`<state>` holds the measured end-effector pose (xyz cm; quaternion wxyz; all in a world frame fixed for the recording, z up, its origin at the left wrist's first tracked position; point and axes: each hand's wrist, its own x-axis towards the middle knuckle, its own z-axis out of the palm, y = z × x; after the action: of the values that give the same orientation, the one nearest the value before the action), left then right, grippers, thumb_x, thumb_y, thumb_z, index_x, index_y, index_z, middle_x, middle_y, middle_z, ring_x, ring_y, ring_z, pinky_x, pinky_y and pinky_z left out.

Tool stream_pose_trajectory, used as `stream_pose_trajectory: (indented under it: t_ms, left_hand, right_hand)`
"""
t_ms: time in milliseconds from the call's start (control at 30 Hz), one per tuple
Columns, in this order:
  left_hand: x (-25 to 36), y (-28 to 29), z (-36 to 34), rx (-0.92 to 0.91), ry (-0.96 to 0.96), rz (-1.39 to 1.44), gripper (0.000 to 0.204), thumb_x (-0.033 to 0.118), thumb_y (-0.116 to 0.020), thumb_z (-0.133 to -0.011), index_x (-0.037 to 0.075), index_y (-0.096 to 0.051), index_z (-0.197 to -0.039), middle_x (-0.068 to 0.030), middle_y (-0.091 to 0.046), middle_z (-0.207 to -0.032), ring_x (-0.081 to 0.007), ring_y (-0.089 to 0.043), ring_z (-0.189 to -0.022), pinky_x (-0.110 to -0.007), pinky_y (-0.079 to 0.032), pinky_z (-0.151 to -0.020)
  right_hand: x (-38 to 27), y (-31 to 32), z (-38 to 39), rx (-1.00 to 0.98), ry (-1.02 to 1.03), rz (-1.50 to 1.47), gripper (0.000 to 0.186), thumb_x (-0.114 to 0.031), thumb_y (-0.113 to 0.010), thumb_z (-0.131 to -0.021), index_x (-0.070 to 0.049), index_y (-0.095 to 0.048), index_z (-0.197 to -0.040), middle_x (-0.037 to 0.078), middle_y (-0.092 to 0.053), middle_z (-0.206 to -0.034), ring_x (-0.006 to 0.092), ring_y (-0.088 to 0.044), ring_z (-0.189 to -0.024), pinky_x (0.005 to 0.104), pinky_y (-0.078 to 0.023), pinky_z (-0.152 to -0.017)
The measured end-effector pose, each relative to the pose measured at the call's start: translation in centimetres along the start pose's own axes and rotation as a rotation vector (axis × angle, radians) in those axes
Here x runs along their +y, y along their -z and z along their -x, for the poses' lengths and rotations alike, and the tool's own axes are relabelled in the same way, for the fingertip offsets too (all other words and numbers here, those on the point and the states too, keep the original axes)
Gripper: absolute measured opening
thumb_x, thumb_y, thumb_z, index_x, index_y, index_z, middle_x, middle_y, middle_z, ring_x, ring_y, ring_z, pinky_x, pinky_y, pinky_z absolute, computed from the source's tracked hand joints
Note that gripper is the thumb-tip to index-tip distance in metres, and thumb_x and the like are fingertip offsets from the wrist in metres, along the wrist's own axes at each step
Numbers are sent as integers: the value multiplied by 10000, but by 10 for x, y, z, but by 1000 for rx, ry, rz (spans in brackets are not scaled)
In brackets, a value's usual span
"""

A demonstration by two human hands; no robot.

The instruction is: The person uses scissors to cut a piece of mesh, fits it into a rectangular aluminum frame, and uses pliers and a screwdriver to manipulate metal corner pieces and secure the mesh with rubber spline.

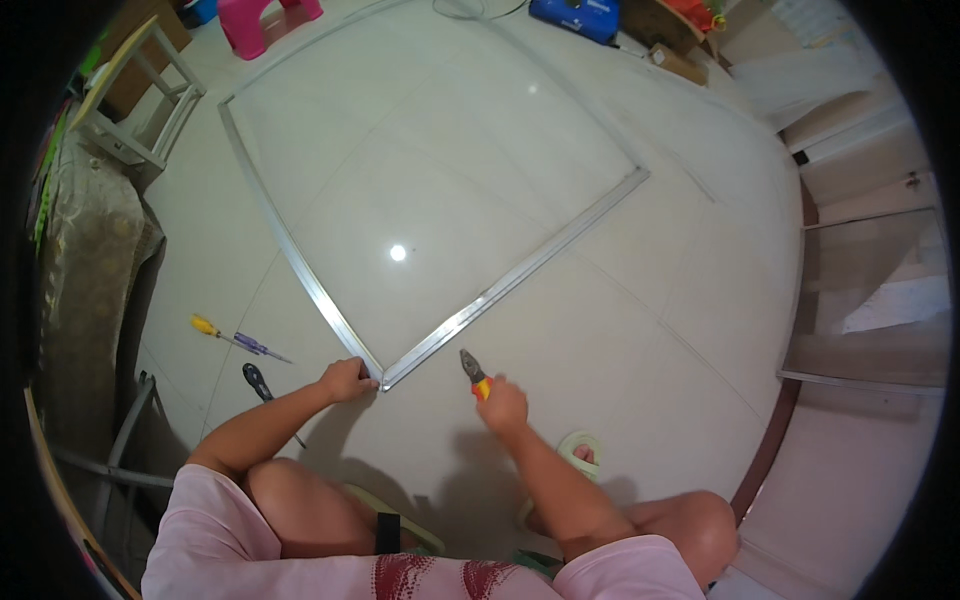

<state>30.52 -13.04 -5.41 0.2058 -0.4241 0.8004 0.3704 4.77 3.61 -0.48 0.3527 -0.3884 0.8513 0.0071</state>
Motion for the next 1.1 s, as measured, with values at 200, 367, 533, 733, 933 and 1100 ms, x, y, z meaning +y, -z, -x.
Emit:
stream_pose_trajectory:
  t_ms: [200,367,533,733,933,1100]
  left_hand:
    - [65,73,-19,-223,-127,-131,324,340,-591,-784,26,-668,-792,-144,-665,-776,-242,-651,-679,-353,-520,-681]
    - [150,72,-68,75,-6,-65,341,316,-620,-762,64,-619,-993,-155,-625,-1008,-275,-597,-954,-390,-496,-769]
    - [197,19,-95,465,41,-64,571,190,-700,-713,161,-436,-1219,-125,-344,-1350,-368,-346,-1210,-498,-384,-901]
    - [196,-5,-101,522,92,-132,547,168,-722,-682,162,-467,-1167,-119,-421,-1257,-340,-377,-1185,-476,-365,-912]
    - [193,-3,-90,615,209,167,459,153,-702,-716,74,-484,-1112,-105,-484,-1148,-305,-442,-1085,-421,-386,-858]
    - [175,-14,-69,896,467,259,386,134,-677,-741,39,-507,-1075,-137,-487,-1125,-327,-449,-1050,-418,-382,-876]
  right_hand:
    - [11,209,-58,0,-58,526,248,-163,-620,-695,-22,-661,-895,176,-653,-907,335,-630,-867,403,-521,-718]
    - [71,250,-100,-19,-42,724,247,-163,-642,-704,-37,-666,-915,143,-653,-954,297,-628,-907,374,-521,-731]
    - [149,173,-157,11,-9,575,277,-193,-635,-727,-28,-638,-950,139,-623,-969,276,-608,-893,380,-504,-756]
    - [66,169,-219,160,270,-226,277,-242,-644,-768,16,-592,-854,153,-625,-844,286,-620,-779,384,-482,-705]
    - [27,147,-259,-212,-129,-1373,256,-167,-675,-779,5,-572,-938,79,-588,-687,165,-560,-537,283,-433,-492]
    - [8,183,-255,-23,125,-1429,200,-53,-659,-779,2,-582,-955,30,-551,-654,96,-500,-522,214,-372,-441]
